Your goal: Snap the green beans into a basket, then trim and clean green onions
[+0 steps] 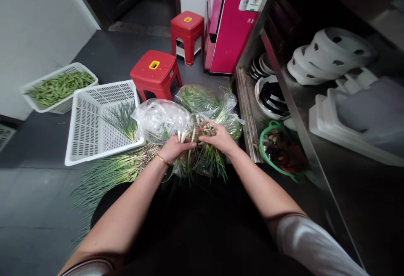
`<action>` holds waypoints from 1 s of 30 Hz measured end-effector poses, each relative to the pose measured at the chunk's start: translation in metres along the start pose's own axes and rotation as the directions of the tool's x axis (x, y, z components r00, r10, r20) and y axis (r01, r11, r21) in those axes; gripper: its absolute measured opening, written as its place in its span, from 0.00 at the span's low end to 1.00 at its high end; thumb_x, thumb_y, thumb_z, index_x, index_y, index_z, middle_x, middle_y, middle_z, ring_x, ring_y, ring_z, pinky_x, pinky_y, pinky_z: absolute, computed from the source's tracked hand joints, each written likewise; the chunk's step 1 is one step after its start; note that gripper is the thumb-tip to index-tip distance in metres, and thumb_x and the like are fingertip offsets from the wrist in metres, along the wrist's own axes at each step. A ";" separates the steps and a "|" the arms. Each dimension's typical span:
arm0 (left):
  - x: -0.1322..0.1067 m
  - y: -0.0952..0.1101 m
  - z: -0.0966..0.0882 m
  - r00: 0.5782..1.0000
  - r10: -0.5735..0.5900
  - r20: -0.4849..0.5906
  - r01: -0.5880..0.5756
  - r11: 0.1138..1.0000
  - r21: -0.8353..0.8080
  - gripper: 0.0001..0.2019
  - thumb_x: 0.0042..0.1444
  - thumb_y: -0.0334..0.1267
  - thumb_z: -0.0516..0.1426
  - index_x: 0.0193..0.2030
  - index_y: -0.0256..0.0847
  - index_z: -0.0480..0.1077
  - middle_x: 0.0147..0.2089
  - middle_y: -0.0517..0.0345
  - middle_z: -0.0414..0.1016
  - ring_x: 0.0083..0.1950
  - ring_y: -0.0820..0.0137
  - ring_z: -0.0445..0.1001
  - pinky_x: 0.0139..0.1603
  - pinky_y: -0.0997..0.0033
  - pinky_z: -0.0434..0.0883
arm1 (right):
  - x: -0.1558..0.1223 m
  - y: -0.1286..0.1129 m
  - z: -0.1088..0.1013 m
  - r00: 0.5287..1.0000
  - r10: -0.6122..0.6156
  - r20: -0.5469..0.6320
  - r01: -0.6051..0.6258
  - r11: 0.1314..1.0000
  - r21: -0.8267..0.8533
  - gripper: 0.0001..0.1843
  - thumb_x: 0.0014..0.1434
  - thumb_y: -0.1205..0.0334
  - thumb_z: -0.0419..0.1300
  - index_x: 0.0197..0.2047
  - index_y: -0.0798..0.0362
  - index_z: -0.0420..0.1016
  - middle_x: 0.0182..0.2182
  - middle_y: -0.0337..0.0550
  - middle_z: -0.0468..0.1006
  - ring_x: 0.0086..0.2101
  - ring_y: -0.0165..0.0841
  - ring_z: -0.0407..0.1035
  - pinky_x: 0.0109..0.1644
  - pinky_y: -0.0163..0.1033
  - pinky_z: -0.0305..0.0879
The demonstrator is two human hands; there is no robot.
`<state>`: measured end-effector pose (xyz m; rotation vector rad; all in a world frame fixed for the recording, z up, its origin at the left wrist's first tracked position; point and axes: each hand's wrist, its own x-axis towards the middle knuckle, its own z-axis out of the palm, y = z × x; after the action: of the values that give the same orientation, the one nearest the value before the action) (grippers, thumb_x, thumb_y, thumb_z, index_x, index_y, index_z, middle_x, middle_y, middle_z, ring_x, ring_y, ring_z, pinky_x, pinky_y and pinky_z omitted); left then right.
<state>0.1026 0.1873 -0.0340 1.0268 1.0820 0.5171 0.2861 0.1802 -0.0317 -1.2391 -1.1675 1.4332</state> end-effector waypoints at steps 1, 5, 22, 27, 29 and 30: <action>0.000 -0.001 0.001 1.000 -0.003 0.014 0.003 1.000 0.020 0.14 0.39 0.42 0.66 0.24 0.33 0.70 0.16 0.63 0.64 0.13 0.83 0.50 0.14 0.76 0.44 | 0.001 0.002 0.004 0.999 0.005 0.031 -0.004 1.000 -0.027 0.24 0.36 0.62 0.69 0.39 0.53 0.72 0.29 0.37 0.77 0.29 0.31 0.70 0.37 0.38 0.67; 0.000 -0.002 0.001 1.000 -0.002 0.014 0.002 0.999 0.052 0.13 0.39 0.40 0.66 0.23 0.36 0.68 0.16 0.64 0.63 0.14 0.82 0.51 0.14 0.77 0.45 | 0.005 0.004 0.001 1.000 0.015 -0.024 -0.017 0.998 -0.061 0.18 0.36 0.62 0.68 0.33 0.54 0.72 0.26 0.36 0.75 0.26 0.29 0.67 0.33 0.37 0.66; 0.005 -0.010 0.024 0.946 0.293 -0.135 -0.230 0.906 0.355 0.13 0.37 0.42 0.66 0.28 0.37 0.73 0.23 0.61 0.69 0.24 0.75 0.62 0.27 0.75 0.60 | 0.008 0.018 0.014 0.966 0.177 -0.187 -0.145 0.974 0.172 0.16 0.34 0.58 0.69 0.25 0.52 0.67 0.22 0.37 0.71 0.24 0.31 0.66 0.32 0.40 0.66; 0.013 -0.014 0.020 0.934 0.318 -0.162 -0.223 0.874 0.431 0.09 0.41 0.39 0.63 0.20 0.37 0.69 0.21 0.62 0.67 0.25 0.75 0.62 0.30 0.74 0.61 | 0.008 0.020 0.017 0.968 0.145 -0.204 -0.119 0.984 0.134 0.21 0.32 0.54 0.71 0.29 0.52 0.69 0.28 0.39 0.74 0.28 0.33 0.68 0.36 0.40 0.68; 0.013 -0.011 0.012 0.960 0.246 -0.137 -0.189 0.923 0.335 0.09 0.41 0.39 0.63 0.21 0.37 0.70 0.19 0.63 0.66 0.23 0.75 0.61 0.27 0.74 0.60 | 0.007 0.015 0.010 0.982 0.138 -0.131 -0.120 0.983 0.136 0.22 0.32 0.54 0.71 0.30 0.52 0.70 0.26 0.39 0.74 0.27 0.33 0.68 0.35 0.41 0.68; 0.012 -0.009 0.009 0.968 0.207 -0.141 -0.161 0.946 0.281 0.09 0.41 0.40 0.63 0.21 0.37 0.70 0.18 0.64 0.64 0.21 0.76 0.60 0.24 0.75 0.58 | 0.006 0.013 0.006 0.986 0.138 -0.096 -0.125 0.983 0.132 0.21 0.33 0.53 0.72 0.30 0.51 0.71 0.24 0.38 0.73 0.26 0.32 0.68 0.34 0.41 0.68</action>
<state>0.1142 0.1885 -0.0471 1.3504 1.2355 0.6297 0.2790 0.1834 -0.0450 -1.3065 -0.9246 1.4954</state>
